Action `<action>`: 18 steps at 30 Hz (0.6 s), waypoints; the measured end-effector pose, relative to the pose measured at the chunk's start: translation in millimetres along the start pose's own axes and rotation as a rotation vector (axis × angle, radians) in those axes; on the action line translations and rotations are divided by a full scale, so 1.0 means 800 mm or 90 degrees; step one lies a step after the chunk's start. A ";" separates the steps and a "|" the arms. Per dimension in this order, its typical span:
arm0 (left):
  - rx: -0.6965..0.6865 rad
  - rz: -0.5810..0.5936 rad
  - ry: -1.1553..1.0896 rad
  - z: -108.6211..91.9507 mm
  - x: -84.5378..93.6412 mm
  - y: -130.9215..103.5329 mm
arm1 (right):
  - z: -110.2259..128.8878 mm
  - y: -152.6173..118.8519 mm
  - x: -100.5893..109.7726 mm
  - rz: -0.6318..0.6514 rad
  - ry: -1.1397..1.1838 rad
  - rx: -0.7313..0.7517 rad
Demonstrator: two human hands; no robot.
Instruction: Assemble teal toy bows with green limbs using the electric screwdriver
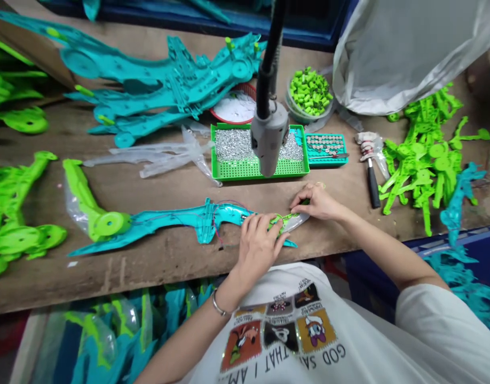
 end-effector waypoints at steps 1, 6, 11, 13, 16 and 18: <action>-0.002 -0.001 0.001 0.001 0.001 0.000 | 0.002 -0.001 0.000 0.000 0.000 0.005; -0.013 0.001 0.001 0.008 0.004 0.000 | 0.019 -0.014 0.021 -0.027 0.124 0.042; -0.013 -0.008 0.001 0.017 0.006 -0.004 | -0.004 -0.025 0.096 -0.255 0.116 -0.042; -0.012 -0.012 0.004 0.019 0.006 -0.006 | -0.031 -0.028 0.127 -0.323 0.063 -0.092; -0.018 -0.015 0.017 0.020 0.005 -0.006 | -0.079 -0.036 0.169 -0.376 -0.079 -0.174; -0.026 -0.018 0.025 0.020 0.005 -0.006 | -0.110 -0.051 0.196 -0.411 -0.213 -0.261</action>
Point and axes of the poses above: each hand's wrist, its own y-axis towards the middle knuckle, its own x-axis out of the back of the hand, z = x × y, the point moved 3 cm from there along y, towards the middle knuckle, and after that the axes turned 3 degrees about x, right-handed, at the moved point
